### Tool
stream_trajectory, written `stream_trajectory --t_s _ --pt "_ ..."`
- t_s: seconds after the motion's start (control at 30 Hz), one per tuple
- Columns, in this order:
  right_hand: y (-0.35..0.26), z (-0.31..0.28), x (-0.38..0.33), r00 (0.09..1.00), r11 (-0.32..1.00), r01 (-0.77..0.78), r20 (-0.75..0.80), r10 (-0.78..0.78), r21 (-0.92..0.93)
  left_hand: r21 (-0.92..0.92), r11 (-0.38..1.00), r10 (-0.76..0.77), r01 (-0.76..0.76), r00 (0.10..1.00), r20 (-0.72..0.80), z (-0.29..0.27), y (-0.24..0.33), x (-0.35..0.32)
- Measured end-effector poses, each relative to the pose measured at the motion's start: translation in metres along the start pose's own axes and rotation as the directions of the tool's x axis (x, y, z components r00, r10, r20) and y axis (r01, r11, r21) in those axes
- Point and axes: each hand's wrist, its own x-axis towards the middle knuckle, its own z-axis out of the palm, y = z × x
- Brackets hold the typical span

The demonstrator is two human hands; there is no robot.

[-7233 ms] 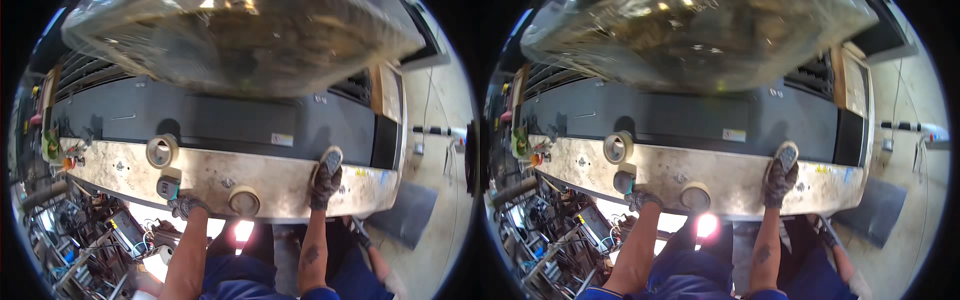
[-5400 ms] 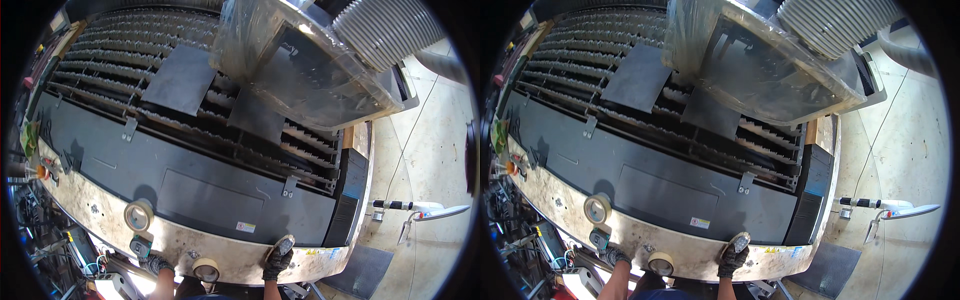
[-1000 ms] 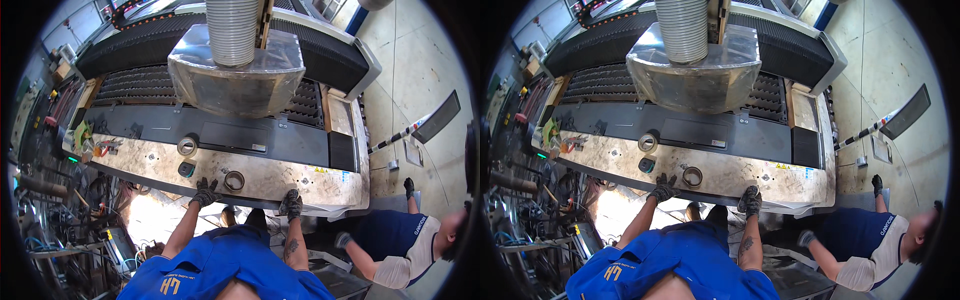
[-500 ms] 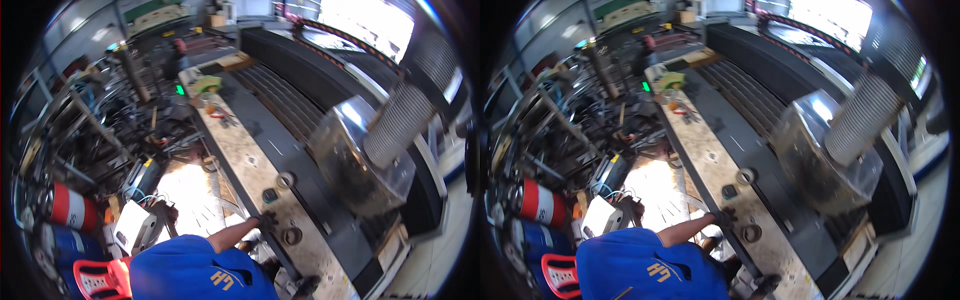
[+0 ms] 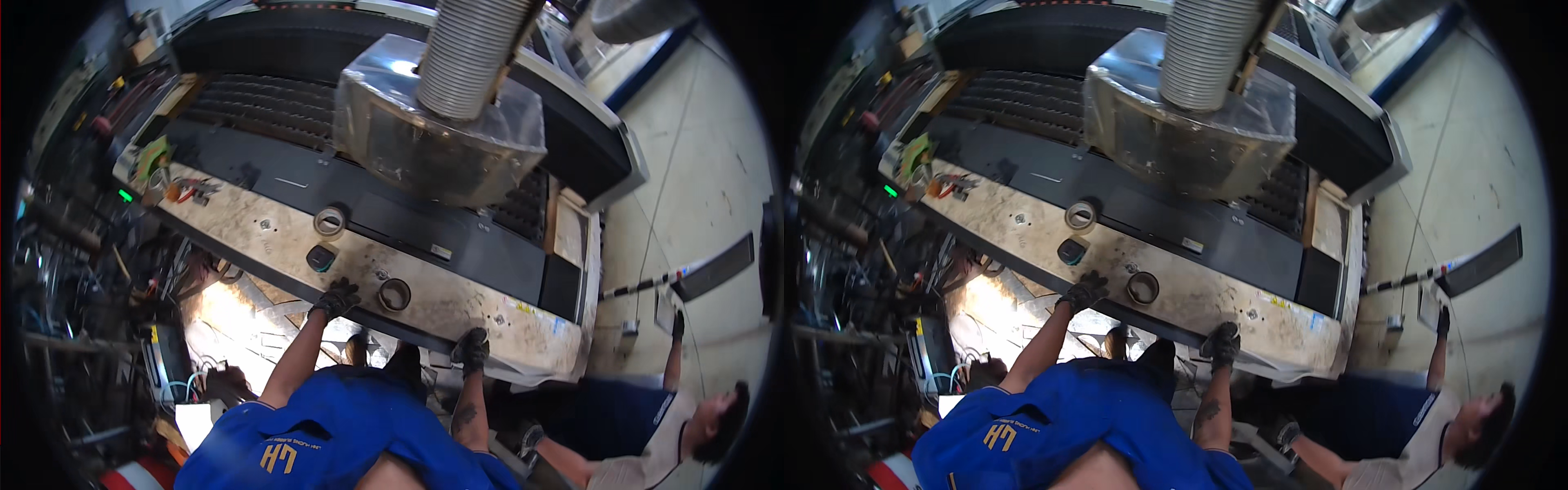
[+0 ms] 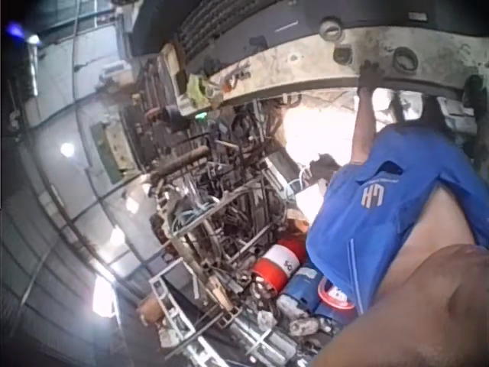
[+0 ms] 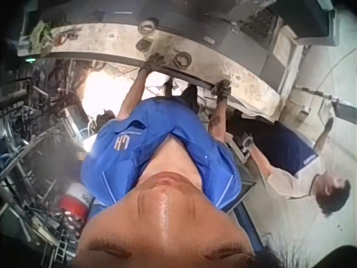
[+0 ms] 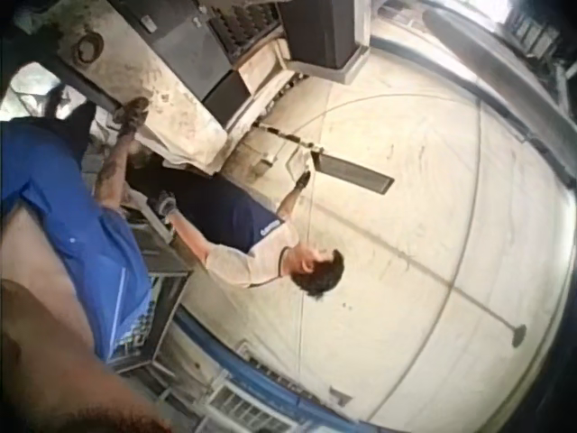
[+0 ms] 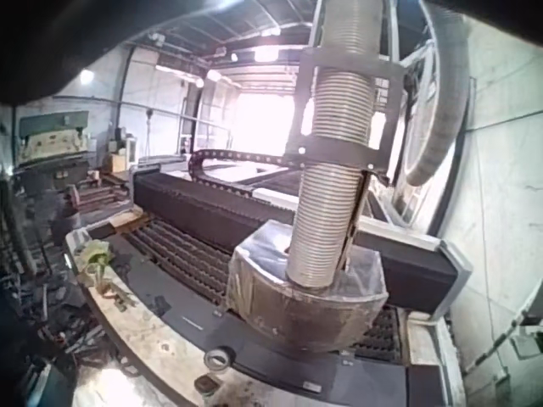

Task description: The person operates a computer using a mouse and keyboard, then controls a CNC laser cutting machine with a handheld remote while it cuts metal sheets.

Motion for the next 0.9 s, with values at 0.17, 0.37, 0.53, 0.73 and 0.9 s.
stream_trajectory --t_s 0.17,0.37,0.53,0.73,0.9 --pt "-0.048 0.022 -0.036 0.988 0.987 -0.154 -0.018 0.155 0.046 -0.309 0.931 -0.201 0.192 0.980 0.005 0.022 -0.018 -0.010" --pt "-0.042 0.007 -0.043 0.895 0.084 0.440 0.428 -0.127 -0.894 -0.552 0.817 -0.196 0.167 0.981 0.007 0.000 -0.001 -0.012" --pt "-0.132 0.029 -0.079 0.984 0.929 -0.152 -0.136 0.112 -0.338 -0.159 0.987 -0.012 0.008 1.000 -0.027 0.038 -0.071 -0.004" --pt "-0.150 -0.001 -0.093 0.971 0.929 -0.202 -0.185 0.149 -0.310 -0.321 0.937 -0.151 0.136 0.988 -0.024 0.015 -0.020 0.015" --pt "-0.133 0.016 -0.089 0.972 0.934 -0.203 -0.177 0.155 -0.295 -0.454 0.863 -0.236 0.220 0.972 0.023 -0.004 -0.007 -0.008"
